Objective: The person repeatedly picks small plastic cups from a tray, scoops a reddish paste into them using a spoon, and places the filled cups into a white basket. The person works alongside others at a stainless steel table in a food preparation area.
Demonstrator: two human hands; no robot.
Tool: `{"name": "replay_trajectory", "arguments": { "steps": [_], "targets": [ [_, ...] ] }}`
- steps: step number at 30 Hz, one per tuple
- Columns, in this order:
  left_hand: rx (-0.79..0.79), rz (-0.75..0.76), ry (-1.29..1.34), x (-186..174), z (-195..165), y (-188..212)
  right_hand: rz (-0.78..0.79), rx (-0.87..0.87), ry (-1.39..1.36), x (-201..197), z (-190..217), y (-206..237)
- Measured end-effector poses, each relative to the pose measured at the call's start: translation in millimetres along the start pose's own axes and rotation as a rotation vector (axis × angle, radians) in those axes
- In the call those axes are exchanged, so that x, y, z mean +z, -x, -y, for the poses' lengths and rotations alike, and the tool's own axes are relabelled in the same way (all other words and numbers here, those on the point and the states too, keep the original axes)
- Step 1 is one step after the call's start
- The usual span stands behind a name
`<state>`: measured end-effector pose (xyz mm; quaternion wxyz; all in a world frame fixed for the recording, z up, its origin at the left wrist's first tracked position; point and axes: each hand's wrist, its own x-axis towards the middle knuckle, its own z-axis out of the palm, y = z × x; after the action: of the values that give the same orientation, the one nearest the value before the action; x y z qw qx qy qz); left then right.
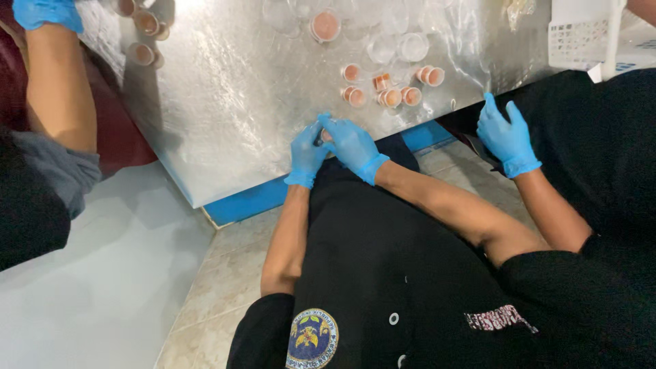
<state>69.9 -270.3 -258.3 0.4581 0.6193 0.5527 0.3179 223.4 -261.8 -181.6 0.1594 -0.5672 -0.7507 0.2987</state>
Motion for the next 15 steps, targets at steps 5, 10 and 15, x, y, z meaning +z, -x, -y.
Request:
{"name": "replay_trajectory", "arguments": {
  "steps": [5, 10, 15],
  "targets": [
    [0.169, -0.116, -0.038, 13.7, 4.6, 0.2, -0.165, 0.077, 0.097, -71.6, 2.8, -9.9],
    [0.136, -0.088, 0.031, 19.1, -6.1, -5.8, 0.36, 0.376, 0.652, -124.4, -62.9, -70.8],
    [0.202, -0.153, -0.014, 17.7, -20.4, -8.9, 0.297, 0.479, 0.665, -79.3, -106.2, -86.0]
  ]
}}
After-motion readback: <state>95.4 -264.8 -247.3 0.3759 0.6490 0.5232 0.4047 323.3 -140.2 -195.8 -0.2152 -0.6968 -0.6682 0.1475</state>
